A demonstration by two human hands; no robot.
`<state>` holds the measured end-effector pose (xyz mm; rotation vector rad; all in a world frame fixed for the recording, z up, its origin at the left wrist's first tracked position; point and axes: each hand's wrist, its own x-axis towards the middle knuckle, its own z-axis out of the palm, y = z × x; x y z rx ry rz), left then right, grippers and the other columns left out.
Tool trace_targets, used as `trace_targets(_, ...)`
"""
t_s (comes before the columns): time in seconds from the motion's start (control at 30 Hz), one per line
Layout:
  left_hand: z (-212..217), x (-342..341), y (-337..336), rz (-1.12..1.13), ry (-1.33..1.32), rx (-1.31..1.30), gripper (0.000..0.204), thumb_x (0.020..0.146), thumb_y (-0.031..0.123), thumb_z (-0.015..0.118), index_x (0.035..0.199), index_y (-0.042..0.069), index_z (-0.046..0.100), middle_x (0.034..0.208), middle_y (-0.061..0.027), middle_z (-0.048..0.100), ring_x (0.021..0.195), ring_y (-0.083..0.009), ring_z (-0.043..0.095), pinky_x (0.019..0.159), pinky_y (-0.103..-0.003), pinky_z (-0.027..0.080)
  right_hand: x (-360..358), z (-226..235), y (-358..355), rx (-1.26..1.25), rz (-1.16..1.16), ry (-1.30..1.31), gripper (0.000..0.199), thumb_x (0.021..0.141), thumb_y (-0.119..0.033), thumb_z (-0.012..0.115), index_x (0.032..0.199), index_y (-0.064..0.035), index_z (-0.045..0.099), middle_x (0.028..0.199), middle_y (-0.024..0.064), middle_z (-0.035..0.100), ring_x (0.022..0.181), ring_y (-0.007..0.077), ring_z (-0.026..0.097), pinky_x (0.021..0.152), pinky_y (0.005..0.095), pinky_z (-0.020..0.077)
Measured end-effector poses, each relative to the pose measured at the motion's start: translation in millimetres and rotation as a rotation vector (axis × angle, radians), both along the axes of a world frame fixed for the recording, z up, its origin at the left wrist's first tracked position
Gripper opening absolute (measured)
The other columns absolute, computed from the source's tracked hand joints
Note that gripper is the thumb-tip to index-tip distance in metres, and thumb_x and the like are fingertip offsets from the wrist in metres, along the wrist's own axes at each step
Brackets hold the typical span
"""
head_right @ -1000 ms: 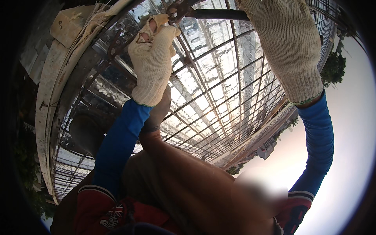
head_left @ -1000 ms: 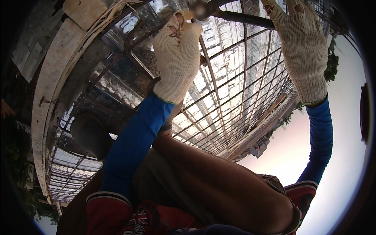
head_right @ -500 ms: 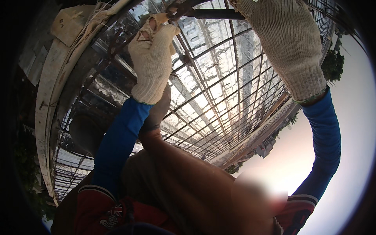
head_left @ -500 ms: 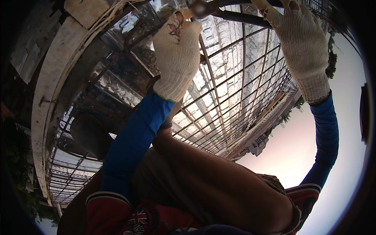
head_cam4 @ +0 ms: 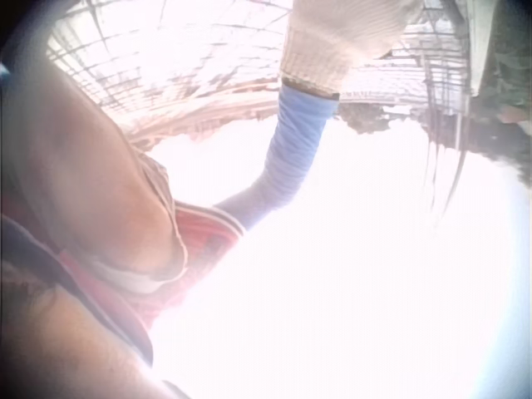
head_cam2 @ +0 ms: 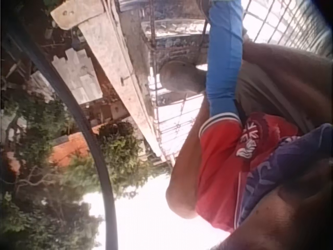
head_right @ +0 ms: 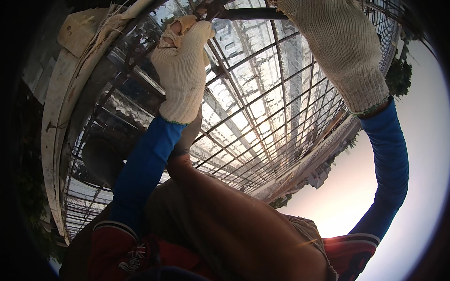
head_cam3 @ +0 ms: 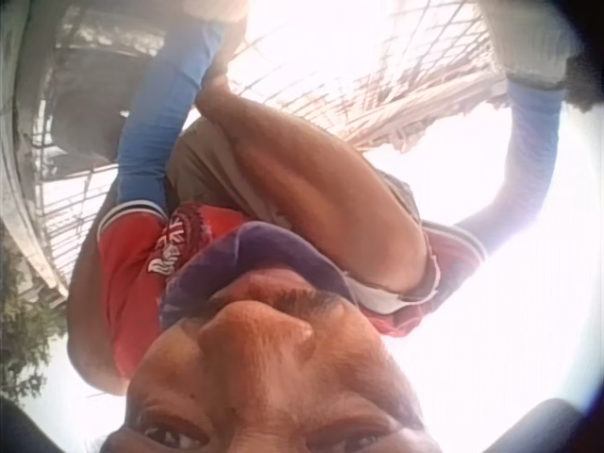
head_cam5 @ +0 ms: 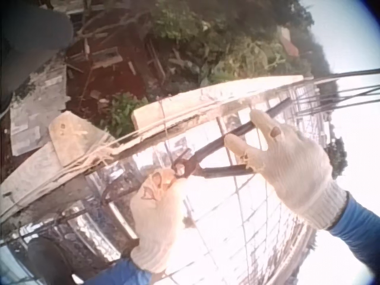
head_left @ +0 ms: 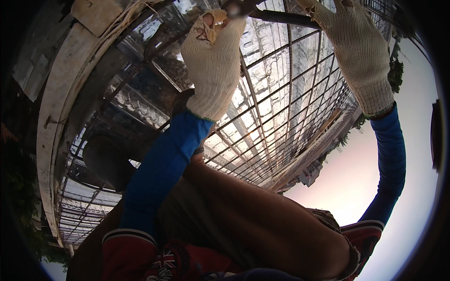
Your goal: The person works on a metal rebar grid on a rooftop, using a hammer to bend and secure wire ties at intersections. The person repeatedly ties and adjusts the grid while standing on the structure.
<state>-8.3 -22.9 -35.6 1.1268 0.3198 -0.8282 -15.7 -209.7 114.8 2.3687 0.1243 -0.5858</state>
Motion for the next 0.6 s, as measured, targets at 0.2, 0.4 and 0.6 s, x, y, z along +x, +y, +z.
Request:
trace_targets(0.2,-19.7,-15.9,4.5,0.023,-0.024,-0.042,0.039,0.092,0.012,0.080,0.126,-0.003,0.067,0.095,-0.0080,0.073,0.067,-0.0057,0.063,0.060,-0.020,0.053,4.8,-8.5,22.7,0.224,-0.659,-0.274,0.071,0.098,-0.051,0.069,0.151,-0.0059,0.053,0.135,0.0217,0.067,0.116,0.0287,0.070,0.088,0.0330,0.0609)
trace_targets(0.4,11.3,-4.5,-7.7,-0.041,-0.003,0.014,0.039,0.086,0.016,0.084,0.119,0.001,0.069,0.088,-0.0018,0.067,0.063,-0.0030,0.056,0.058,-0.020,0.047,-19.6,-21.1,-15.3,0.371,-0.706,-0.325,0.077,0.098,-0.056,0.068,0.147,0.0010,0.055,0.141,0.0259,0.063,0.130,0.0352,0.063,0.105,0.0392,0.0542)
trace_targets(0.6,1.9,-14.2,-8.3,0.025,0.017,-0.048,0.044,0.082,0.023,0.088,0.112,-0.002,0.067,0.083,-0.0065,0.068,0.067,-0.0085,0.063,0.062,-0.025,0.056,-34.8,-24.4,-28.9,0.240,-0.095,-0.162,0.043,0.099,-0.033,0.069,0.133,-0.0064,0.066,0.133,0.0137,0.068,0.123,0.0356,0.066,0.097,0.0423,0.0586)
